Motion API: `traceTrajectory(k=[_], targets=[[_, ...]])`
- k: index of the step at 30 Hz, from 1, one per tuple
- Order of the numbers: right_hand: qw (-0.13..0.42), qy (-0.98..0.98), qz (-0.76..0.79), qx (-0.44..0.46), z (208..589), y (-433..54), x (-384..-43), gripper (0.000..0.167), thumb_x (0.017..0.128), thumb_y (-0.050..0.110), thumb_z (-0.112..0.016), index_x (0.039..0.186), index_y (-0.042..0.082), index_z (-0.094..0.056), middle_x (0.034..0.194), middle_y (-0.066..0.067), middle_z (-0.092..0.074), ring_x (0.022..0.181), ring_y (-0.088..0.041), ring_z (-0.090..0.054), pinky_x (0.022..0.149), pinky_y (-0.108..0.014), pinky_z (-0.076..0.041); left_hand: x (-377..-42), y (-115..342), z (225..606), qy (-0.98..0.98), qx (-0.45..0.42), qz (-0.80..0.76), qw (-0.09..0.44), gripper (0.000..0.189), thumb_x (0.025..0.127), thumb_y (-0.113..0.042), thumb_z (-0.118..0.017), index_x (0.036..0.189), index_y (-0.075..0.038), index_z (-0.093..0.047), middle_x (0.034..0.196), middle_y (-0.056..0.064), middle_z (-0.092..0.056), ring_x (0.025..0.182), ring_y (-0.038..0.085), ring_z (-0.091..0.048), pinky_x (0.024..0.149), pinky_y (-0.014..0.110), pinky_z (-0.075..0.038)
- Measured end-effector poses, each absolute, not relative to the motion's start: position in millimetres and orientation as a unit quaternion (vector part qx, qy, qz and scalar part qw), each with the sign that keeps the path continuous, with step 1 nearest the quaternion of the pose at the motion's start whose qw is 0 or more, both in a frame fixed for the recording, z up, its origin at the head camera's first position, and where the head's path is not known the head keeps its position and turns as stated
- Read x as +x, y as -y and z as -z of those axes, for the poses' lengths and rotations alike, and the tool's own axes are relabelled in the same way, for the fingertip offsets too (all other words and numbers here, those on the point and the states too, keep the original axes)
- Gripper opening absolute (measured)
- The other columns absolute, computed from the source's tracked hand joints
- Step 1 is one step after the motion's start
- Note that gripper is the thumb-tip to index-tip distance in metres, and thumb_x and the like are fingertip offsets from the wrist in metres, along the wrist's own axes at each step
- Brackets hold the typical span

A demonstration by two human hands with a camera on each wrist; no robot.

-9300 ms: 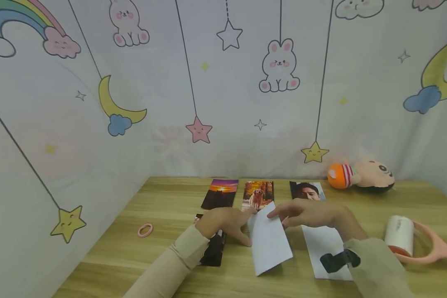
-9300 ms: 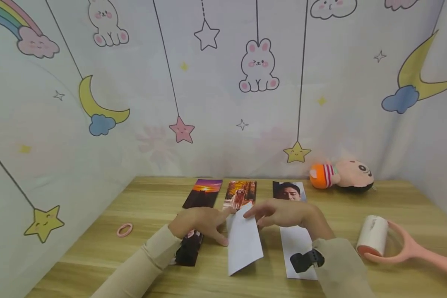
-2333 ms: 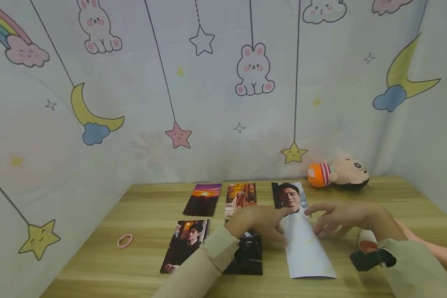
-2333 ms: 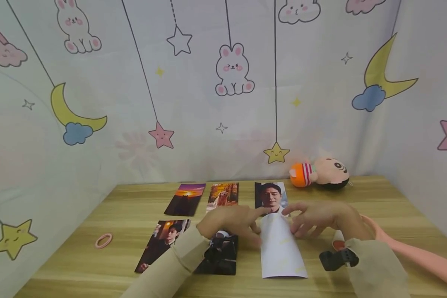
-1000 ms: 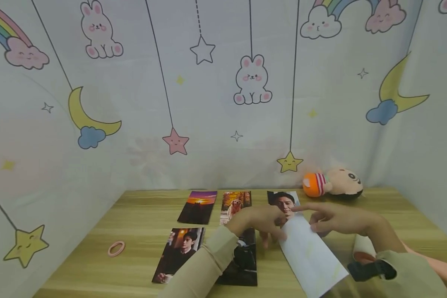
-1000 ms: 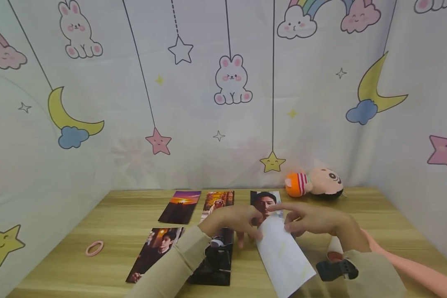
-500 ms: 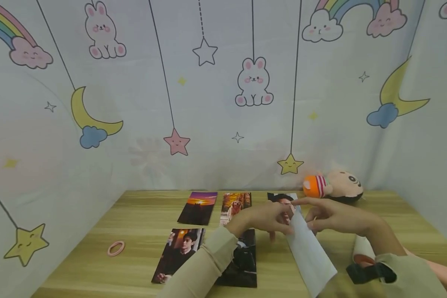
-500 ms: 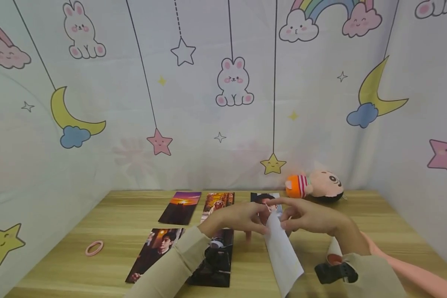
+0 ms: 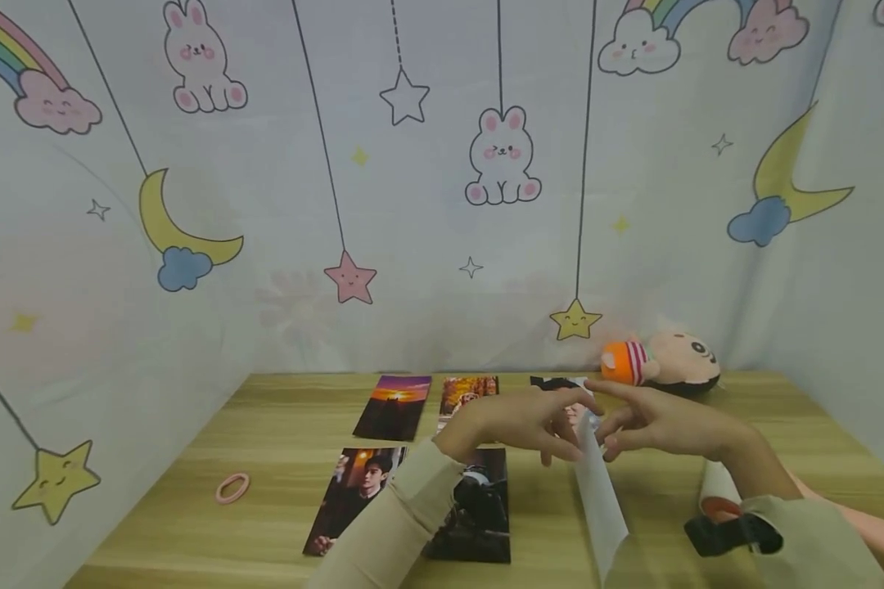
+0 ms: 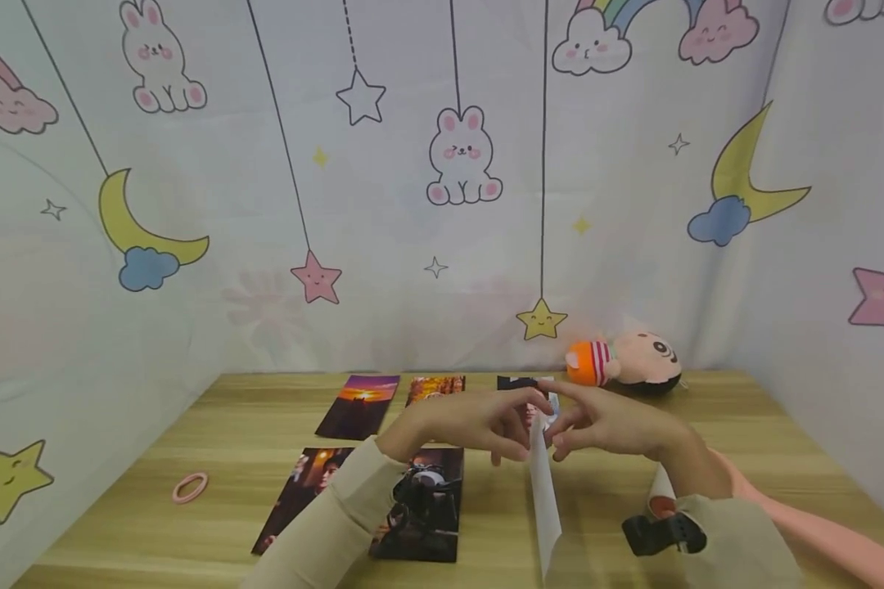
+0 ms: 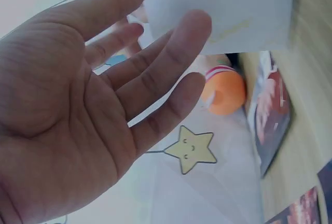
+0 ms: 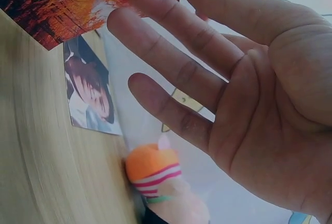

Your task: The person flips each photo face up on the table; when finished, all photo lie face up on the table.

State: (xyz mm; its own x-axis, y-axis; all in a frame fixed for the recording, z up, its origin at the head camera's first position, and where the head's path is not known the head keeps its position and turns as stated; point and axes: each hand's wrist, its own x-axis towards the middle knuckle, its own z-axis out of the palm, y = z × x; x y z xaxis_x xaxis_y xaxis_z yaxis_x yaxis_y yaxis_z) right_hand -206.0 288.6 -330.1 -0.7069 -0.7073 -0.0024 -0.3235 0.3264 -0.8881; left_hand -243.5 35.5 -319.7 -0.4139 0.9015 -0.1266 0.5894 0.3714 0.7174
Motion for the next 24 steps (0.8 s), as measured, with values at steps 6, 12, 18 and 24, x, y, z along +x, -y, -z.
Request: traceTrajectory(k=[6, 12, 18, 24], targets=[[0.219, -0.795, 0.465, -0.322, 327.5, -288.6, -203.9, 0.079, 0.101, 0.011, -0.059, 0.158, -0.002, -0.007, 0.114, -0.018, -0.07, 0.1, -0.033, -0.069, 0.089, -0.025, -0.05, -238.8, -31.5, 308.4, -0.78, 0.517, -0.254, 0.245, 0.029, 0.096, -0.006, -0.067, 0.122, -0.011, -0.055, 0.1, 0.004, -0.073, 0.082, 0.014, -0.071, 0.068, 0.023, -0.056], [0.277, -0.792, 0.445, -0.312, 330.3, -286.7, -203.0, 0.076, 0.1, 0.013, -0.062, 0.159, 0.001, -0.014, 0.121, -0.019, -0.068, 0.11, -0.036, -0.066, 0.095, -0.039, -0.049, -240.2, -29.3, 305.3, -0.792, 0.506, -0.229, 0.254, 0.017, 0.096, -0.007, -0.068, 0.111, -0.006, -0.059, 0.091, 0.0, -0.072, 0.077, 0.016, -0.07, 0.068, 0.022, -0.055], [0.332, -0.777, 0.428, -0.319, 336.6, -282.7, -205.2, 0.073, 0.1, 0.011, -0.061, 0.155, -0.007, -0.017, 0.129, -0.02, -0.064, 0.121, -0.036, -0.06, 0.098, -0.031, -0.045, -244.9, -27.9, 312.8, -0.81, 0.494, -0.184, 0.259, 0.009, 0.093, -0.008, -0.071, 0.101, -0.01, -0.067, 0.087, -0.006, -0.071, 0.072, 0.014, -0.071, 0.07, 0.022, -0.054], [0.347, -0.789, 0.418, -0.286, 345.8, -280.3, -207.0, 0.068, 0.098, 0.008, -0.061, 0.151, -0.012, -0.023, 0.131, -0.025, -0.061, 0.124, -0.04, -0.056, 0.101, -0.034, -0.045, -248.8, -29.9, 328.4, -0.812, 0.491, -0.13, 0.288, 0.011, 0.092, -0.007, -0.073, 0.102, -0.007, -0.07, 0.085, -0.004, -0.072, 0.072, 0.009, -0.069, 0.071, 0.018, -0.052]])
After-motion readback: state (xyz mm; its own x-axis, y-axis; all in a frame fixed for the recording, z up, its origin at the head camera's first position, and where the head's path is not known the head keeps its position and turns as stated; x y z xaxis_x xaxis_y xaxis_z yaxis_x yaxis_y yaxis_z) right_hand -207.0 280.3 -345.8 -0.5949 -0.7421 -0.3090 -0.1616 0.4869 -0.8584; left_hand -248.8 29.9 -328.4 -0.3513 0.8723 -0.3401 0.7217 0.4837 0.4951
